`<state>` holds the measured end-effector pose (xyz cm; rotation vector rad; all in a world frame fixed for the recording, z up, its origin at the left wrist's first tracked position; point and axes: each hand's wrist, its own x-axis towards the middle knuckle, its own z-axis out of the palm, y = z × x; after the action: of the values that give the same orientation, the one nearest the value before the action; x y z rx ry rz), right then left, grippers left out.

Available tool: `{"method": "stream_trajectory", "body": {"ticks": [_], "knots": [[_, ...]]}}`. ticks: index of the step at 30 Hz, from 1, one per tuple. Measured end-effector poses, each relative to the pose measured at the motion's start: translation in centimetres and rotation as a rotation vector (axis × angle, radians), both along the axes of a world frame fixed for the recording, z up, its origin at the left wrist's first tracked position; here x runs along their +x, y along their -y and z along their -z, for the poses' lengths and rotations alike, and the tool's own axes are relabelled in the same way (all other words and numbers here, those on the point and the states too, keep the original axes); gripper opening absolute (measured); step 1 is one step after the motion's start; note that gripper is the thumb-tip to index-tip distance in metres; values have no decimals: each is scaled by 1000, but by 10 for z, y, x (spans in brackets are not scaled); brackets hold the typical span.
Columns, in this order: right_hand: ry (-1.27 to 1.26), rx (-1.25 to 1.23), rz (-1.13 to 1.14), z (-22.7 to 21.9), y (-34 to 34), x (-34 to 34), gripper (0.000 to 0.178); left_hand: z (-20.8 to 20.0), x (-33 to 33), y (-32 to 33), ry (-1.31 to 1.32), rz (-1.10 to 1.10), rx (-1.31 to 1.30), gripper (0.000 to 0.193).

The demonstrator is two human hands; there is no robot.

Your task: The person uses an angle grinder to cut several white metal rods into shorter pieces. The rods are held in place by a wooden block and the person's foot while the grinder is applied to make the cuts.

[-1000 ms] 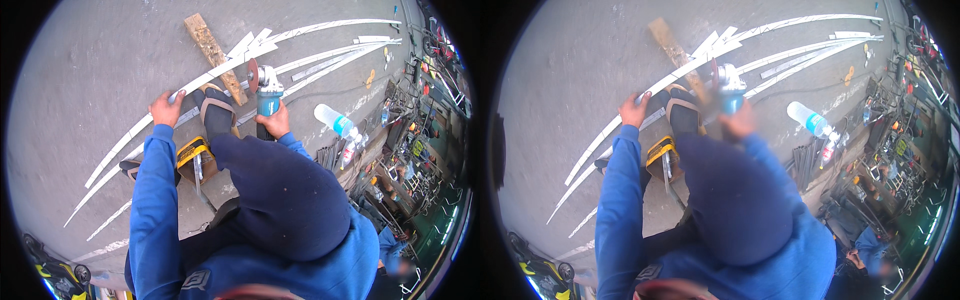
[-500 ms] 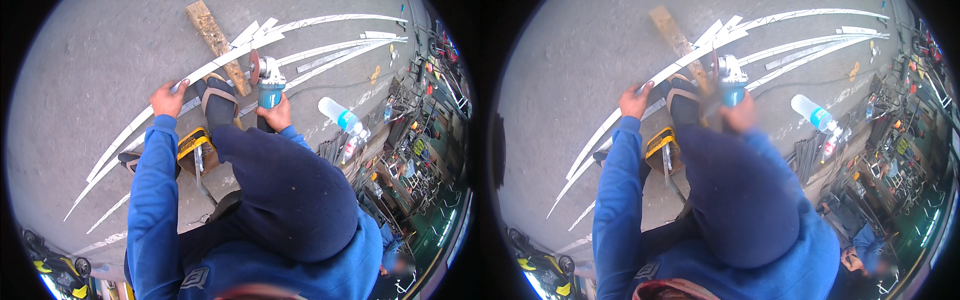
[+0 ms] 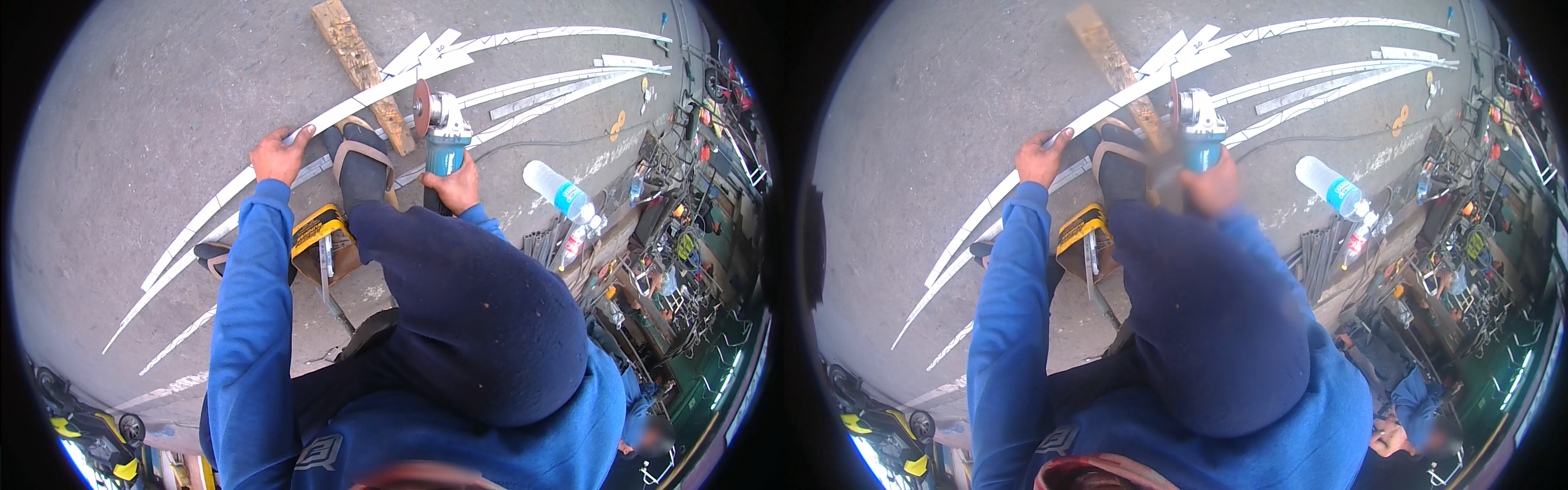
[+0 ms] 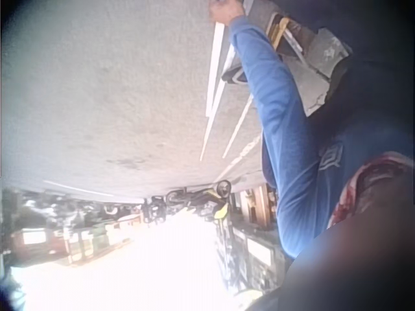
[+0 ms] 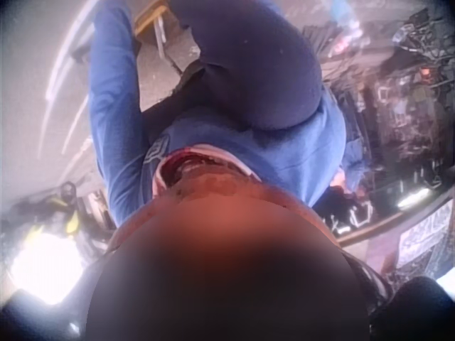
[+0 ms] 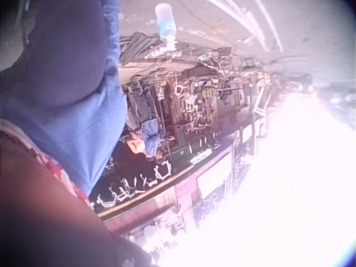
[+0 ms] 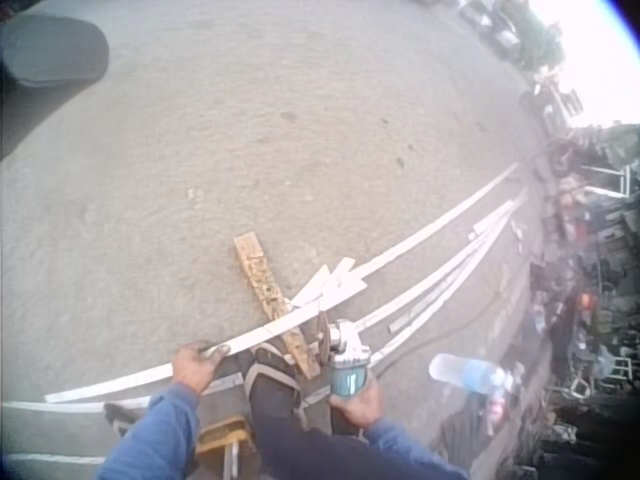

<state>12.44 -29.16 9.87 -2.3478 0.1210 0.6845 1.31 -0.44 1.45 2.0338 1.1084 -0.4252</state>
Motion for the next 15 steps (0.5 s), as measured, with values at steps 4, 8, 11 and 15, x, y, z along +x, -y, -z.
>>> {"method": "stream_trajectory", "body": {"ticks": [4, 8, 11, 15], "knots": [[1, -14, 3, 1, -1, 0, 62, 0, 0, -1, 5, 0, -6, 60], [-28, 12, 36, -7, -5, -1, 63, -1, 0, 0, 16, -2, 6, 61], [-41, 29, 47, -11, -7, 0, 64, 0, 0, 0, 16, -6, 3, 62], [-35, -3, 20, -8, -5, 1, 64, 0, 0, 0, 17, -9, -5, 63]]}}
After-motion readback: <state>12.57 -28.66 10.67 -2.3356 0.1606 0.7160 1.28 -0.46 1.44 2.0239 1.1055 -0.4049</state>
